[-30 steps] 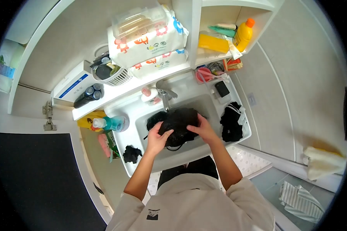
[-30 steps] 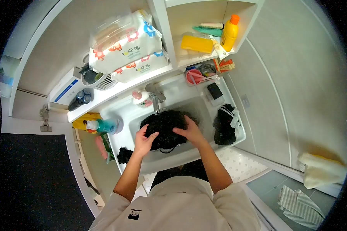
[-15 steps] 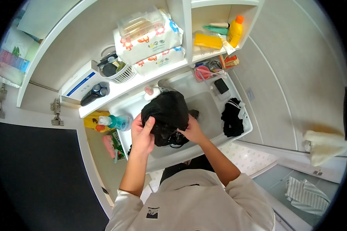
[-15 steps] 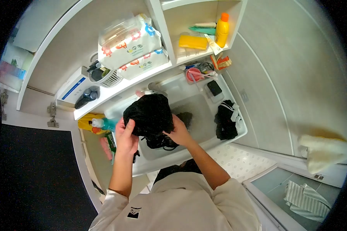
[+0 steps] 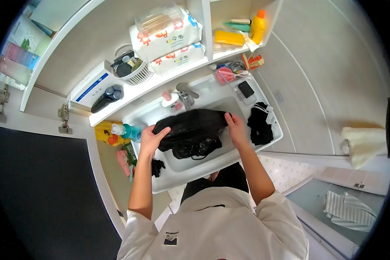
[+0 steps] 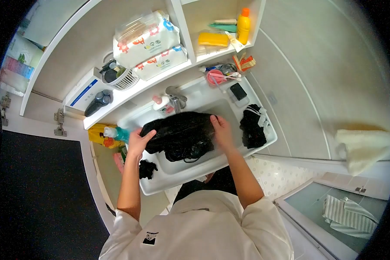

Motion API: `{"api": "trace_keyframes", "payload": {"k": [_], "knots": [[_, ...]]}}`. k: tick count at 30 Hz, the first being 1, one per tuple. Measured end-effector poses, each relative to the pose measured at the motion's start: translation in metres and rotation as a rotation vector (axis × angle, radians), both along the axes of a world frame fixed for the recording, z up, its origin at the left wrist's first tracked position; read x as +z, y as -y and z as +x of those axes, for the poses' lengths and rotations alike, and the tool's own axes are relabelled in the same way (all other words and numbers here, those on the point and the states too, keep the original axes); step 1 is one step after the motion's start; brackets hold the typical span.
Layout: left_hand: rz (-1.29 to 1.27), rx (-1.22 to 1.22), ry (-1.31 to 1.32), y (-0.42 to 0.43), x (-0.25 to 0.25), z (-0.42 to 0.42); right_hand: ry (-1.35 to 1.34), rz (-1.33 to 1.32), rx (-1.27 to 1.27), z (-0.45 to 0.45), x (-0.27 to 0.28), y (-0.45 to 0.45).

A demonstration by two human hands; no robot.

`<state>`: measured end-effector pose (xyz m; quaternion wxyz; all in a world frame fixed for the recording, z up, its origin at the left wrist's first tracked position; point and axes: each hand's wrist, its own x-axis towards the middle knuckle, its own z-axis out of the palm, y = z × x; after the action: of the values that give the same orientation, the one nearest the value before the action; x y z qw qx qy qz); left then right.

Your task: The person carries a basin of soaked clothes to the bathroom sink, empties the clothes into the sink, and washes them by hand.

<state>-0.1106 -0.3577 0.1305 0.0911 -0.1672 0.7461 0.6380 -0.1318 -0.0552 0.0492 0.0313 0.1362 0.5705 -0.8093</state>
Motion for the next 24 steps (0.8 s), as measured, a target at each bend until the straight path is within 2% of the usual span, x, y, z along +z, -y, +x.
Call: {"api": "trace_keyframes", "payload": {"k": [3, 6, 8, 9, 15, 16, 17, 20, 21, 23, 24], "knots": [[-0.111, -0.006, 0.007, 0.016, -0.035, 0.008, -0.081, 0.315, 0.109, -0.003, -0.035, -0.022], [-0.266, -0.007, -0.069, 0.027, -0.048, 0.010, -0.090, 0.308, 0.019, -0.007, -0.033, -0.024], [-0.325, 0.018, -0.105, 0.037, -0.058, 0.012, -0.048, 0.146, 0.029, -0.007, -0.020, -0.027], [-0.288, 0.045, -0.117, 0.038, -0.062, 0.013, -0.029, 0.064, 0.035, -0.006, -0.015, -0.028], [-0.018, 0.263, -0.081, 0.037, -0.097, 0.031, -0.202, 0.381, 0.147, 0.010, -0.041, -0.039], [-0.025, 0.254, -0.103, 0.035, -0.103, 0.033, -0.165, 0.469, 0.191, 0.016, -0.036, -0.043], [0.019, 0.270, -0.068, 0.032, -0.110, 0.038, -0.176, 0.448, 0.195, 0.020, -0.036, -0.043], [-0.255, 0.126, -0.105, 0.020, -0.132, 0.049, -0.170, 0.401, 0.235, 0.031, -0.038, -0.036], [-0.533, 0.086, -0.134, 0.009, -0.132, 0.053, -0.144, 0.399, 0.264, 0.032, -0.038, -0.035], [-0.489, 0.011, -0.142, -0.034, -0.101, 0.061, -0.103, 0.338, 0.288, 0.036, -0.044, -0.027], [-0.273, -0.085, -0.078, -0.042, -0.111, 0.060, -0.089, 0.280, 0.284, 0.037, -0.054, -0.019]]}}
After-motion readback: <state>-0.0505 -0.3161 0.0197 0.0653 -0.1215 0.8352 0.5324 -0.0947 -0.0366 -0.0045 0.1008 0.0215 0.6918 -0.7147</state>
